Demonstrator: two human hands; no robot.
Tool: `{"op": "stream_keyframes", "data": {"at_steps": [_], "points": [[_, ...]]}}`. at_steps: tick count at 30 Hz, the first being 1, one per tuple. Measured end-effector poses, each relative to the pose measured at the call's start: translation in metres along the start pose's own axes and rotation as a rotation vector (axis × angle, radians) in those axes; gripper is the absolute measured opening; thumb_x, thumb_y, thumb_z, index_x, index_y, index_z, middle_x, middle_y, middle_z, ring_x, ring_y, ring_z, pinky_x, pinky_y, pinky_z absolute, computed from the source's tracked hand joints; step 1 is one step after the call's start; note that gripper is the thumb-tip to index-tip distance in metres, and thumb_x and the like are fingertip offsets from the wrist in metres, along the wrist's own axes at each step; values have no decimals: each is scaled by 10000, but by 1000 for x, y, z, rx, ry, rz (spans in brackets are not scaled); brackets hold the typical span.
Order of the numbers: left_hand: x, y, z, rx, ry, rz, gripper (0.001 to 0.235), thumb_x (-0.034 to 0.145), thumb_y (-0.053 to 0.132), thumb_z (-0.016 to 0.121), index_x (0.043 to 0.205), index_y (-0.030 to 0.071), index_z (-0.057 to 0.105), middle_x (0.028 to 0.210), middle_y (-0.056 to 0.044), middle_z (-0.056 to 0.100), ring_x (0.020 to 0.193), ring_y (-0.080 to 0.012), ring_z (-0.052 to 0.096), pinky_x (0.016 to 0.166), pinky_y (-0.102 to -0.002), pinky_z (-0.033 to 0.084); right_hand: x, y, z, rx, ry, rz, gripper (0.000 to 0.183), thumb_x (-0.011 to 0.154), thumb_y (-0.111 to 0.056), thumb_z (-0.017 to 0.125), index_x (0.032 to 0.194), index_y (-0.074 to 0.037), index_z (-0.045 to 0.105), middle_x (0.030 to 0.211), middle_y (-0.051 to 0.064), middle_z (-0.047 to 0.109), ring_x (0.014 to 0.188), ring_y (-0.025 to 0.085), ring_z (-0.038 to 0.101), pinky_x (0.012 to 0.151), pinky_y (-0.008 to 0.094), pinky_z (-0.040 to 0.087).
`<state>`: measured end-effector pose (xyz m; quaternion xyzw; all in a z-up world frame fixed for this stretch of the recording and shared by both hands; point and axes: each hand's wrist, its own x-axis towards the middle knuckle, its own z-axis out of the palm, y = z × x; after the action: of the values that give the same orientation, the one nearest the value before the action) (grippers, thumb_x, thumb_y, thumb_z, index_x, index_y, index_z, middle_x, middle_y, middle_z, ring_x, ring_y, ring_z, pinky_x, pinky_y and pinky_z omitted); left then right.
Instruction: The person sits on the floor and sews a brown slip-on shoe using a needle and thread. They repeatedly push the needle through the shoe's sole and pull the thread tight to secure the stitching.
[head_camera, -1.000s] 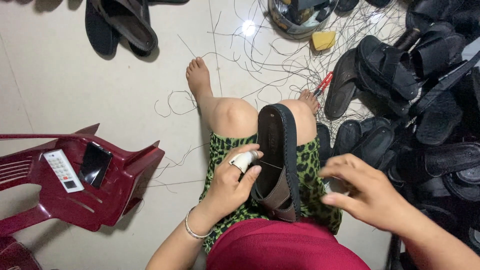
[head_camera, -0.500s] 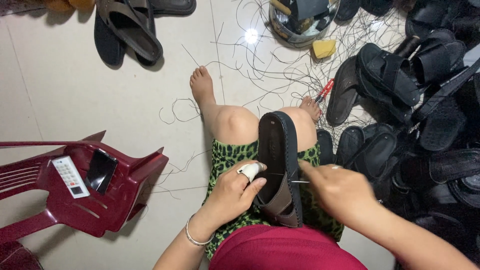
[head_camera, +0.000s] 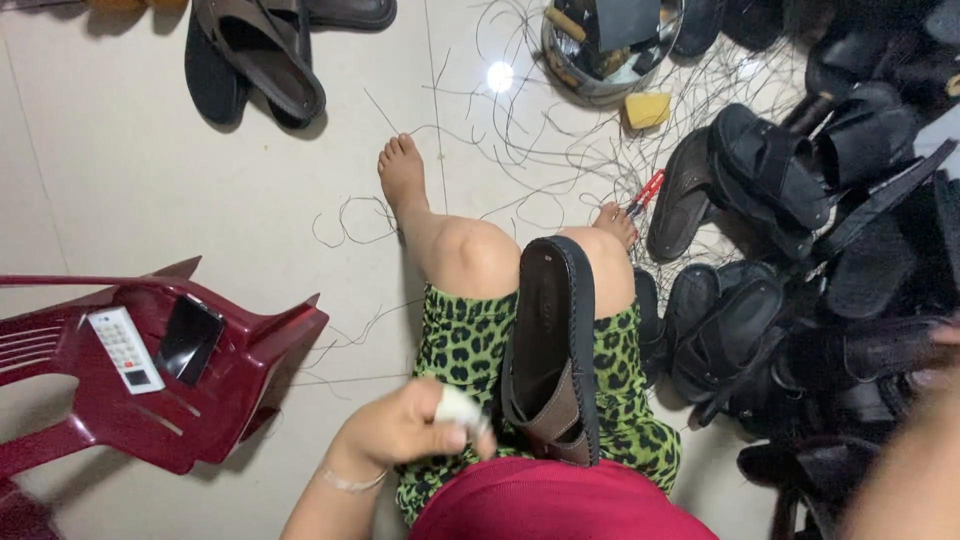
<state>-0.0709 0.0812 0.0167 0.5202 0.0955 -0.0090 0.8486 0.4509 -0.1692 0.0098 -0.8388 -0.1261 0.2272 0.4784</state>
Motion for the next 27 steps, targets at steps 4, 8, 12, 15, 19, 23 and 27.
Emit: {"op": "stream_keyframes", "data": {"at_steps": [4, 8, 12, 15, 19, 23, 27], "points": [[49, 17, 1, -536, 205, 302, 569, 1032, 343, 667, 1248, -175, 575, 611, 43, 402, 497, -58, 324, 457, -250, 269, -135, -39, 129, -406, -404, -639, 416, 892, -186, 765, 1281, -67, 678, 1343, 139, 663, 1297, 304, 602, 1200, 437, 429], [68, 56, -45, -455, 365, 632, 309, 1162, 271, 517, 1388, 95, 634, 1111, -26, 705, 566, -95, 436, 597, -269, 476, -157, -51, 153, -331, -1130, -409, 583, 1006, -410, 533, 1527, -156, 475, 920, -9, 709, 808, 130, 683, 850, 308, 550], [82, 98, -70, 204, 879, 690, 364, 1123, 290, 534, 1300, -26, 564, 1246, -178, 650, 1219, -314, 660, 1204, -481, 558, -156, -61, 149, -305, -1113, -532, 198, 978, -267, 618, 956, -129, 757, 956, 96, 648, 879, 250, 683, 793, 381, 540], [81, 60, -114, -367, 788, 611, 338, 1113, 346, 501, 1245, 73, 652, 917, -52, 452, 850, -205, 470, 810, -350, 451, -171, -80, 183, 373, -1007, -306, 398, 1039, -320, 522, 758, -76, 664, 886, 176, 667, 879, 328, 703, 839, 420, 572], [65, -14, -171, -675, 910, 421, 368, 1074, 390, 440, 1026, 118, 682, 521, 91, 131, 423, -68, 168, 352, -242, 264, -155, -30, 210, 951, -785, 100, 557, 1100, -294, 460, 593, -67, 405, 443, 48, 325, 274, 182, 388, 292, 244, 339], [28, -46, -190, -659, 892, 279, 400, 1074, 468, 444, 929, 183, 684, 519, 47, 273, 464, -145, 363, 467, -385, 456, -117, -50, 163, 566, -918, 31, 471, 1101, -233, 443, 686, -44, 562, 551, 173, 623, 376, 177, 576, 299, 236, 427], [-10, -25, -168, 830, 1342, -215, 294, 1060, 276, 534, 973, 60, 712, 961, -121, 706, 850, -253, 690, 780, -372, 575, -95, -59, 118, -419, -541, -297, 462, 1046, -128, 539, 1489, -18, 469, 1239, 177, 661, 1053, 261, 645, 809, 344, 480]]}}
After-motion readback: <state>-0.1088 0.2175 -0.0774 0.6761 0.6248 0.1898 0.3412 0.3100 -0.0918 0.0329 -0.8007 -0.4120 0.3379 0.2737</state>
